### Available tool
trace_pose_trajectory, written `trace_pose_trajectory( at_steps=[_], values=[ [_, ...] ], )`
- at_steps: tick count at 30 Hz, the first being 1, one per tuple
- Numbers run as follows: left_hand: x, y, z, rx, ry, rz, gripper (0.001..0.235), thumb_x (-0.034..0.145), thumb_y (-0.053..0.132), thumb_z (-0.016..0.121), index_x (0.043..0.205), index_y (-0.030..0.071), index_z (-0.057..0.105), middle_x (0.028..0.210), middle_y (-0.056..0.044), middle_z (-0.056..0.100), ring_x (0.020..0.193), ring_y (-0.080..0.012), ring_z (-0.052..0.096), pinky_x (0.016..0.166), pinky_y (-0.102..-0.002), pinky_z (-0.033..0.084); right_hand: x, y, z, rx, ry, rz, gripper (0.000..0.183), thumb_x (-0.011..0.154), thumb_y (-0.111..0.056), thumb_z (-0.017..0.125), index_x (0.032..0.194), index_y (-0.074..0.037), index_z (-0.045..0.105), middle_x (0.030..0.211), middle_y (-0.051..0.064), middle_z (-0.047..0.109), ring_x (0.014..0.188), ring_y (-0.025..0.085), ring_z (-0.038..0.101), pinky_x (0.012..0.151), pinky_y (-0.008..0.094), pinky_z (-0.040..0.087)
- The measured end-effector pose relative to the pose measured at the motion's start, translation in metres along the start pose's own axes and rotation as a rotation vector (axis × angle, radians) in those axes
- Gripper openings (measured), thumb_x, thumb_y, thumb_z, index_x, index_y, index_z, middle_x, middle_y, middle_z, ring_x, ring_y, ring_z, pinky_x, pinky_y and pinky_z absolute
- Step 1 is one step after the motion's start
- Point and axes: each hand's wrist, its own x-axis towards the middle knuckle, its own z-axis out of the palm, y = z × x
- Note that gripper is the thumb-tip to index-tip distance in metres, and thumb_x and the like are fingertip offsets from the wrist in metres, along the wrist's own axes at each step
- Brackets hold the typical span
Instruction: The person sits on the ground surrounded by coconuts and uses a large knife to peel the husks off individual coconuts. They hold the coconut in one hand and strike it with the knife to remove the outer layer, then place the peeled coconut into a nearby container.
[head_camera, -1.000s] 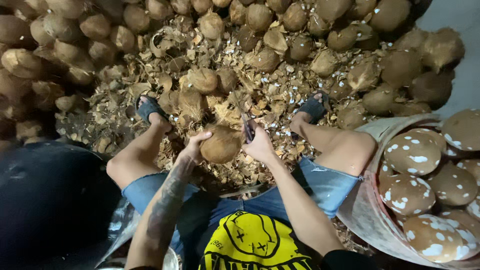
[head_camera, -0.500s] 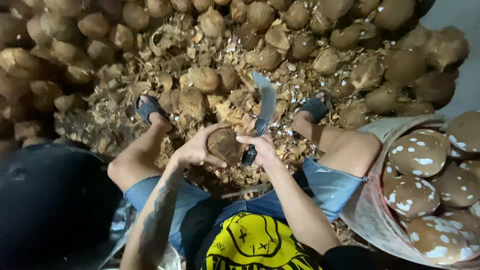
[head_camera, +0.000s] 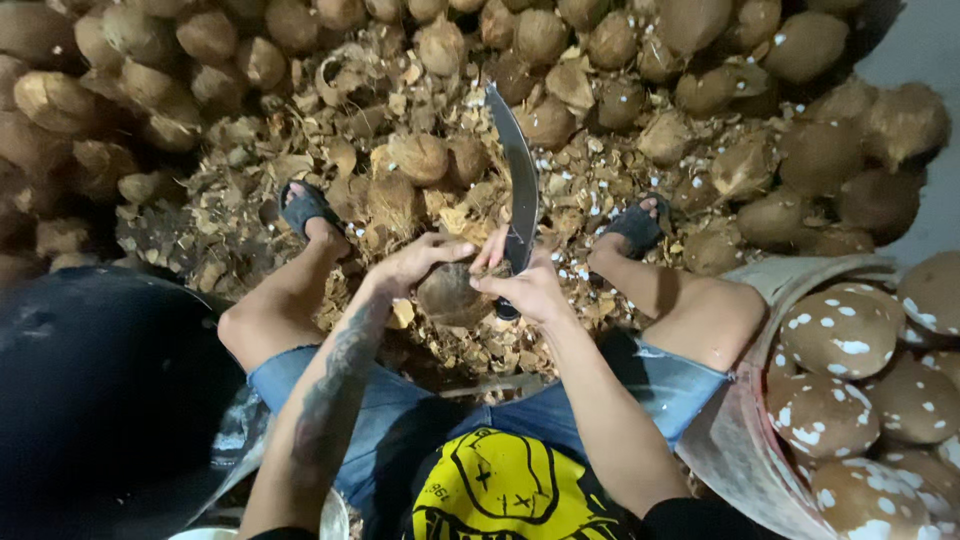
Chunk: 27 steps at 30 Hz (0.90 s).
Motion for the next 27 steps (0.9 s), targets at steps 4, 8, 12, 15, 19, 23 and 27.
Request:
trace_pose_trajectory(
  at_steps=[4, 8, 12, 15, 19, 23, 27],
  values=[
    [-0.009, -0.005, 0.007, -0.363, 0.032, -0.097, 0.061, 0.073, 0.045, 0.090, 0.121, 0.009, 0.076, 0.124, -0.020, 0.071, 0.112, -0.0353, 0.071, 0.091, -0.053, 0.059, 0.002, -0.017, 0.007, 0.010, 0.040, 0.067, 0.040, 0.058, 0.017, 0.089, 0.076, -0.002, 0.059, 0.079, 0.021, 0.070, 0.057, 0.020, 0.067, 0.042, 0.026, 0.054],
    [0.009, -0.043, 0.003, -0.703, 0.038, -0.190, 0.072, 0.072, 0.044, 0.090, 0.136, 0.017, 0.069, 0.128, -0.016, 0.073, 0.112, -0.0342, 0.072, 0.092, -0.055, 0.059, 0.000, -0.022, 0.010, 0.053, 0.112, 0.102, 0.040, 0.060, 0.015, 0.089, 0.076, -0.004, 0.057, 0.077, 0.019, 0.070, 0.055, 0.019, 0.068, 0.040, 0.024, 0.055],
    [0.006, -0.039, -0.007, -0.747, 0.008, -0.207, 0.069, 0.071, 0.043, 0.089, 0.131, 0.015, 0.071, 0.128, -0.017, 0.073, 0.117, -0.0388, 0.069, 0.096, -0.060, 0.055, -0.001, -0.029, 0.013, 0.079, 0.054, 0.096, 0.041, 0.063, 0.014, 0.089, 0.077, -0.006, 0.056, 0.078, 0.018, 0.069, 0.058, 0.018, 0.067, 0.041, 0.023, 0.056],
    [-0.005, 0.003, -0.020, -0.456, -0.167, -0.121, 0.072, 0.068, 0.023, 0.085, 0.135, 0.004, 0.065, 0.138, -0.026, 0.065, 0.131, -0.0460, 0.060, 0.103, -0.061, 0.050, -0.001, -0.036, 0.012, 0.088, -0.028, 0.103, 0.043, 0.062, 0.014, 0.091, 0.078, -0.004, 0.055, 0.079, 0.021, 0.068, 0.057, 0.019, 0.066, 0.040, 0.025, 0.056],
    [0.017, -0.002, -0.028, -0.087, -0.538, 0.182, 0.087, 0.069, 0.051, 0.087, 0.141, 0.008, 0.062, 0.137, -0.025, 0.067, 0.128, -0.0469, 0.062, 0.107, -0.065, 0.050, 0.009, -0.050, 0.013, 0.091, -0.043, 0.071, 0.046, 0.062, 0.012, 0.092, 0.079, -0.004, 0.053, 0.079, 0.020, 0.068, 0.058, 0.017, 0.066, 0.039, 0.023, 0.056],
    [0.023, -0.037, -0.016, -0.549, -0.505, 0.385, 0.091, 0.063, 0.036, 0.079, 0.147, 0.009, 0.059, 0.132, -0.029, 0.059, 0.121, -0.0492, 0.058, 0.097, -0.070, 0.050, 0.023, -0.058, 0.012, 0.163, 0.072, 0.026, 0.045, 0.062, 0.015, 0.089, 0.078, -0.007, 0.052, 0.077, 0.021, 0.067, 0.052, 0.017, 0.063, 0.038, 0.023, 0.054],
    [0.020, -0.060, -0.002, -0.700, -0.424, 0.410, 0.095, 0.062, 0.037, 0.079, 0.148, 0.004, 0.056, 0.132, -0.025, 0.064, 0.118, -0.0406, 0.065, 0.093, -0.063, 0.055, 0.018, -0.053, -0.002, 0.183, 0.159, 0.075, 0.045, 0.061, 0.015, 0.087, 0.078, -0.008, 0.052, 0.076, 0.020, 0.067, 0.051, 0.017, 0.063, 0.038, 0.023, 0.052]
  ],
)
